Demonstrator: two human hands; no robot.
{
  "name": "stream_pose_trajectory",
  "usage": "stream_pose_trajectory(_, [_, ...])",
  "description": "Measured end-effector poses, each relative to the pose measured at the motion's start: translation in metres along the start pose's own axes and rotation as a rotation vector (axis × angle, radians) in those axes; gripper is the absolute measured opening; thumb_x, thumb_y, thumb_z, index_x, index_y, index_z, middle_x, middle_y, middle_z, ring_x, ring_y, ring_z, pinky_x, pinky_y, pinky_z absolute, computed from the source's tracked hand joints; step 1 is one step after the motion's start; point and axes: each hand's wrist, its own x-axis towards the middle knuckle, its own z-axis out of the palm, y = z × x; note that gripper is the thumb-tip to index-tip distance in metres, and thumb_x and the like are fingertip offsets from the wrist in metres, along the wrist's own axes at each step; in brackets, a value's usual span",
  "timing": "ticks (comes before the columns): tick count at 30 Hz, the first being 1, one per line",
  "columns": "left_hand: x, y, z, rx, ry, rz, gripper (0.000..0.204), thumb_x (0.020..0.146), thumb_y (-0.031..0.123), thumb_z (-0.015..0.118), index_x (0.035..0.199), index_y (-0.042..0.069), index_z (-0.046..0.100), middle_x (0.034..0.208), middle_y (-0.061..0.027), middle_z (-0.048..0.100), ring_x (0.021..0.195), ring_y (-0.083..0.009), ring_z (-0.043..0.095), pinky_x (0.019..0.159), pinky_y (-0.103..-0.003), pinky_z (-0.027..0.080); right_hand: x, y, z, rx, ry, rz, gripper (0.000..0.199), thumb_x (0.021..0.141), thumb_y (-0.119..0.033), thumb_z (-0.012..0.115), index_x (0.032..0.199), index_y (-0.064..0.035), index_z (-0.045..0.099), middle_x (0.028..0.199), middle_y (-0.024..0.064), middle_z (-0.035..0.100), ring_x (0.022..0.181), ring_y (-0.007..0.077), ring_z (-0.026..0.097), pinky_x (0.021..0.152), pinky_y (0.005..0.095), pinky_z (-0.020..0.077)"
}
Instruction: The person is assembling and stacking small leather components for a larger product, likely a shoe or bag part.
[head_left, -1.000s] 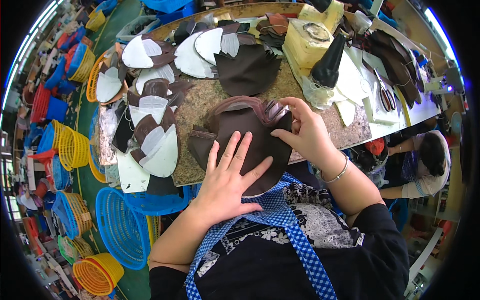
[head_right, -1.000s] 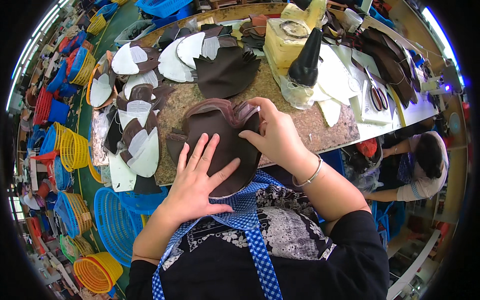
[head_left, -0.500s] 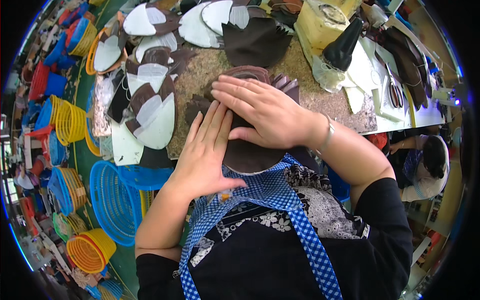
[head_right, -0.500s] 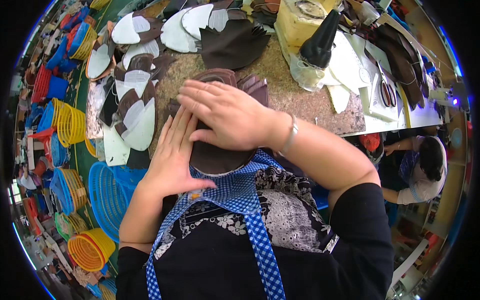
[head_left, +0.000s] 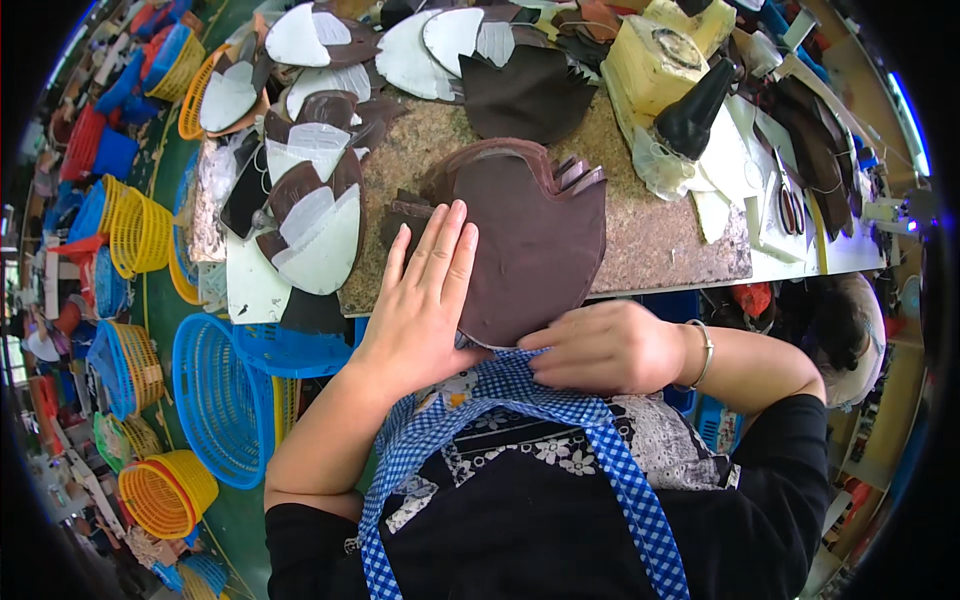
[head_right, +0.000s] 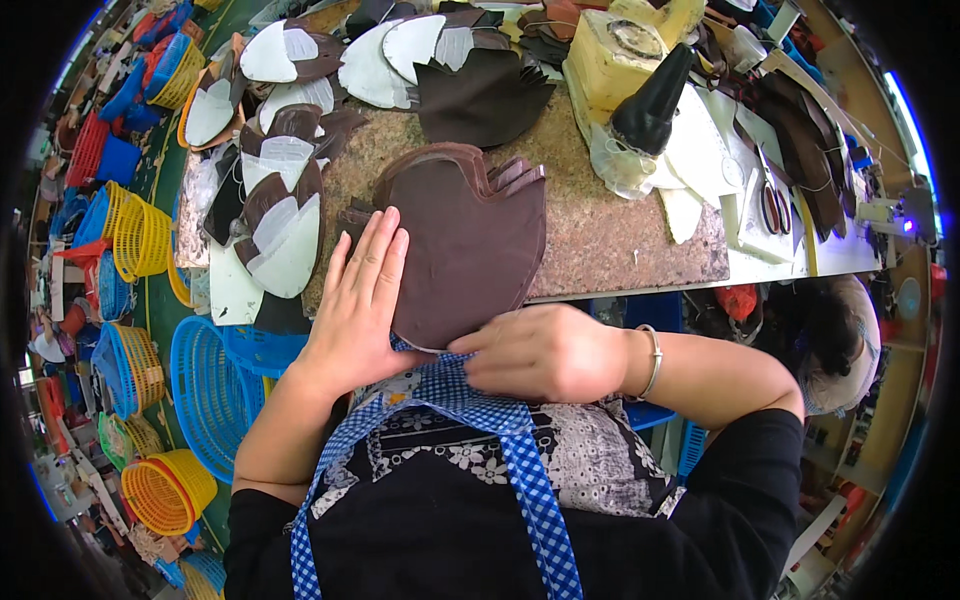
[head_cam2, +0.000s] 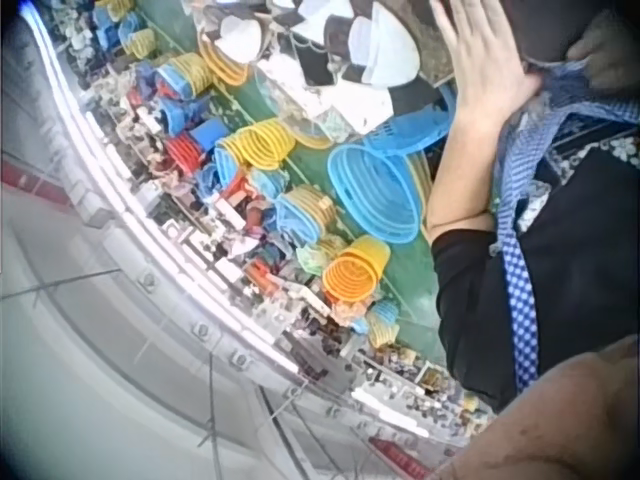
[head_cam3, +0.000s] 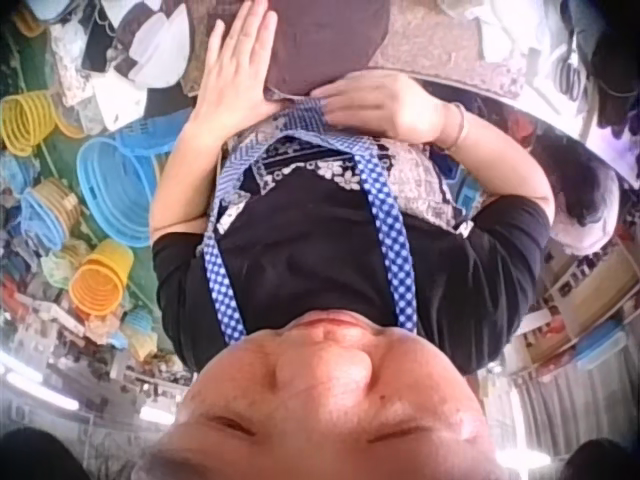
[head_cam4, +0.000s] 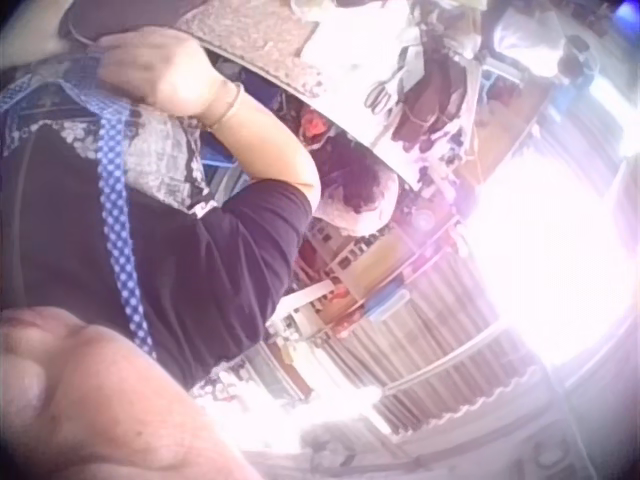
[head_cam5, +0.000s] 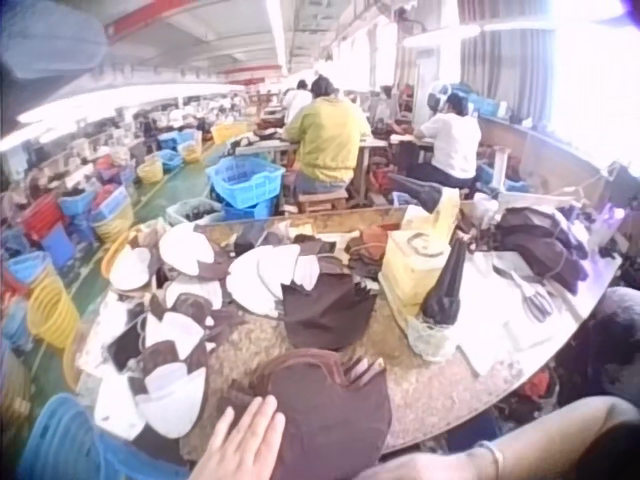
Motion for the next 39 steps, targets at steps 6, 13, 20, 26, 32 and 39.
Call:
stream_pose_trajectory(6, [-0.002, 0.0, -0.001, 0.049, 0.01, 0.049, 0.125, 0.052, 0.043, 0.087, 0.149, 0.002, 0.02, 0.155, -0.0228, 0.017, 0.144, -0.0386, 0.019, 0.115, -0.056, 0.015, -0.001, 0.021, -0.005, -0.449, 0.115, 0.498, 0.081, 0.092, -0.057, 0.043, 0.143, 0.0053, 0.033, 0.151, 0.0259, 0.029, 0.142, 0.0392, 0.025, 0.114, 0.0484, 0.0192])
stream_pose_trajectory(13, [-0.028, -0.039, -0.012, -0.026, 0.442, -0.049, 0.105, 0.069, 0.044, 0.081, 0.147, -0.001, 0.026, 0.15, -0.0257, 0.027, 0.138, -0.043, 0.028, 0.111, -0.052, 0.025, -0.007, 0.007, -0.016, -0.473, 0.612, 0.399, 0.095, 0.088, -0.07, 0.035, 0.136, 0.0123, 0.04, 0.141, 0.0327, 0.039, 0.136, 0.0437, 0.035, 0.113, 0.0495, 0.021])
stream_pose_trajectory(20, [-0.078, -0.125, 0.04, -0.014, 0.525, -0.428, 0.041, 0.086, 0.014, 0.067, 0.121, -0.005, 0.056, 0.117, -0.0225, 0.06, 0.104, -0.0373, 0.06, 0.089, -0.041, 0.048, 0.019, 0.096, -0.061, 0.122, 0.997, 0.793, 0.018, 0.088, -0.009, 0.065, 0.104, -0.0001, 0.065, 0.098, 0.0087, 0.066, 0.087, 0.0131, 0.063, 0.073, 0.0251, 0.0497])
stream_pose_trajectory(26, [-0.041, -0.08, -0.025, -0.202, 1.33, -0.428, 0.022, 0.099, 0.007, 0.052, 0.114, -0.007, 0.059, 0.105, -0.0108, 0.066, 0.092, -0.0136, 0.061, 0.083, -0.03, 0.05, 0.02, 0.196, -0.051, -0.535, 0.473, 0.459, 0.025, 0.073, -0.018, 0.077, 0.091, -0.0056, 0.067, 0.087, 0.0109, 0.062, 0.085, 0.029, 0.062, 0.078, 0.038, 0.0504])
stream_pose_trajectory(32, [-0.003, 0.034, -0.049, 0.196, 0.67, 0.288, 0.027, 0.077, 0.003, 0.066, 0.103, -0.003, 0.063, 0.095, -0.014, 0.064, 0.083, -0.0272, 0.062, 0.07, -0.034, 0.05, 0.027, 0.209, -0.048, -0.251, 0.447, 0.796, 0.024, 0.07, -0.021, 0.079, 0.085, -0.0084, 0.065, 0.087, 0.0068, 0.06, 0.085, 0.0281, 0.061, 0.072, 0.0385, 0.0496])
stream_pose_trajectory(39, [0.02, 0.042, 0.006, -0.26, 0.171, 0.241, 0.052, 0.076, 0.036, 0.076, 0.109, -0.002, 0.062, 0.108, -0.0134, 0.056, 0.095, -0.0293, 0.059, 0.083, -0.036, 0.05, 0.021, 0.201, -0.052, -0.306, 0.451, 0.913, 0.025, 0.073, -0.028, 0.079, 0.081, -0.0071, 0.068, 0.079, 0.0079, 0.067, 0.072, 0.0242, 0.064, 0.067, 0.035, 0.0503])
